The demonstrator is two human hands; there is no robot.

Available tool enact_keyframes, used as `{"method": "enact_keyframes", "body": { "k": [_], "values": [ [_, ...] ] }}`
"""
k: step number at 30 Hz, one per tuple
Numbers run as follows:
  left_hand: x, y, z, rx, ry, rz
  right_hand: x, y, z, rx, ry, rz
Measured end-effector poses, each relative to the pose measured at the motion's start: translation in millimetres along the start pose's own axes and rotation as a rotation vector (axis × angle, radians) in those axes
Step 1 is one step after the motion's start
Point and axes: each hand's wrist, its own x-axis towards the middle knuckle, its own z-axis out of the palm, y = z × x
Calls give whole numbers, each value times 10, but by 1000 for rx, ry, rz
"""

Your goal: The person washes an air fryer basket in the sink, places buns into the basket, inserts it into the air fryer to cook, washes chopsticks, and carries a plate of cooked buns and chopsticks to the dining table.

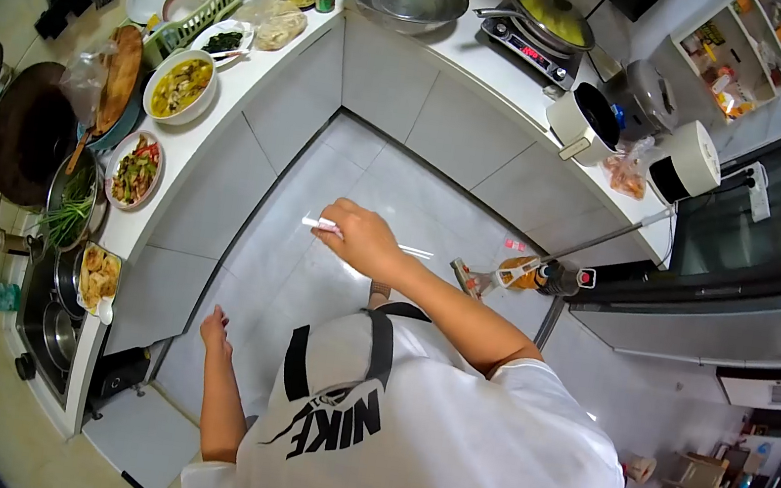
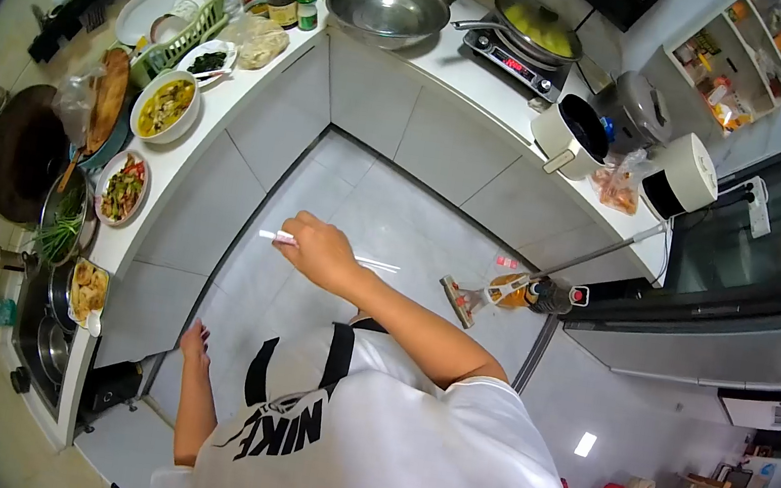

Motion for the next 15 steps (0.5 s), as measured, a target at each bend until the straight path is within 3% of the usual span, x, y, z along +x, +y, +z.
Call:
{"method": "enact_keyframes", "body": {
  "k": [7,13,15],
  "values": [
    [-610,1231,1512,-221,-251,41,437,814,-699,-6,28,12],
    [-629,2167,2047,-275,-288,50,694,1057,-951,70,-4,17],
    [-387,2394,2104,-433,-280,43,785,1084,-957,79,-22,38]
  ]
}}
